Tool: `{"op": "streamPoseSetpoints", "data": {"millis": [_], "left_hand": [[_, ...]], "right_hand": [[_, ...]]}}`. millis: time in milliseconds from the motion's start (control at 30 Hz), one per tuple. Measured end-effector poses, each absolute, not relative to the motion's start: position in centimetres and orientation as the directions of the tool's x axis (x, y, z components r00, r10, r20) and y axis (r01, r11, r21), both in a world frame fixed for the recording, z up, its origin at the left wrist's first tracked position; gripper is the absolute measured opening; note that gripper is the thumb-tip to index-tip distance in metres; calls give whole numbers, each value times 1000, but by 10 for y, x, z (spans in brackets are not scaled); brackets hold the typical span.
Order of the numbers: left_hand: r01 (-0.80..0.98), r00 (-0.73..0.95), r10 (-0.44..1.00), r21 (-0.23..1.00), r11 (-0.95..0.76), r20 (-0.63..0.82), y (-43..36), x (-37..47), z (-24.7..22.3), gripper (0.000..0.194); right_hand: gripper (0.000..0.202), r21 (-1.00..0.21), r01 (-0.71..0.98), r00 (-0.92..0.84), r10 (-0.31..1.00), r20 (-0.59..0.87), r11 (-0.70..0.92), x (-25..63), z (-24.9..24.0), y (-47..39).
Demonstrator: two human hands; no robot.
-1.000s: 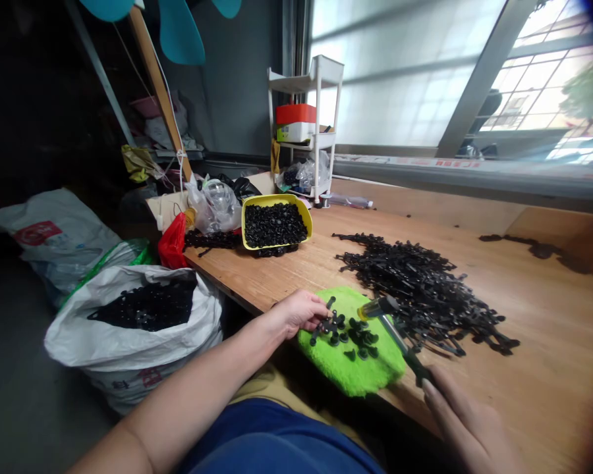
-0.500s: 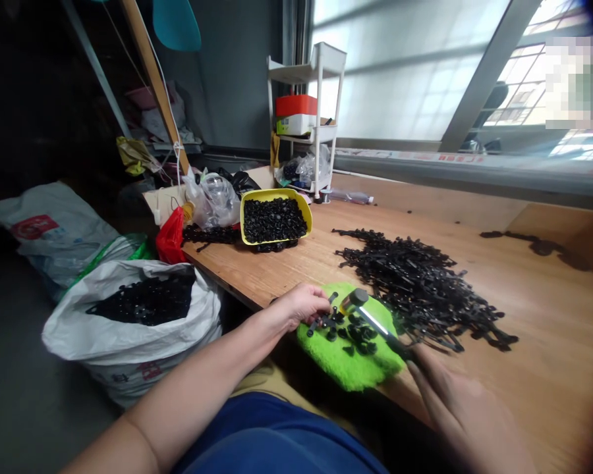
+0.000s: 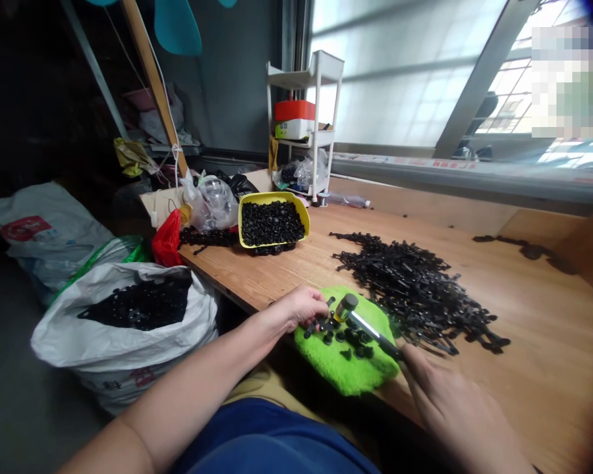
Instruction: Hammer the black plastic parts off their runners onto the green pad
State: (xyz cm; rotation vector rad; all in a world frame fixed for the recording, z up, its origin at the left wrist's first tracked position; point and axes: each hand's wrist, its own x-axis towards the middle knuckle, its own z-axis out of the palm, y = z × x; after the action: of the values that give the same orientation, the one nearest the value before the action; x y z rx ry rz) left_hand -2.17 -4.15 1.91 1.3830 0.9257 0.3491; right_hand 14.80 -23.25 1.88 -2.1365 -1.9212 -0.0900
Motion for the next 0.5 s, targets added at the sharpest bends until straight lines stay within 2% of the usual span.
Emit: {"op": "streamPoseSetpoints", "data": {"millis": [133,233,400,500], "left_hand": [[319,617,693,923,214,-374,-41,-22,21,7],[305,617,701,930,205,-357,-43,-27,22,5],[82,607,756,966,246,-244,-57,-44,18,19],[57,602,763,965,255,-237,-67,-52,20,26]], "right_hand": [[32,-233,967,160,962,223,-107,143,16,-230],[33,-243,964,156,966,206,-103,143,17,-231],[33,-501,865,235,907,349,-32,174,-2,-255],[33,-486,872,274,887,373,-65,191,-20,-274]]}}
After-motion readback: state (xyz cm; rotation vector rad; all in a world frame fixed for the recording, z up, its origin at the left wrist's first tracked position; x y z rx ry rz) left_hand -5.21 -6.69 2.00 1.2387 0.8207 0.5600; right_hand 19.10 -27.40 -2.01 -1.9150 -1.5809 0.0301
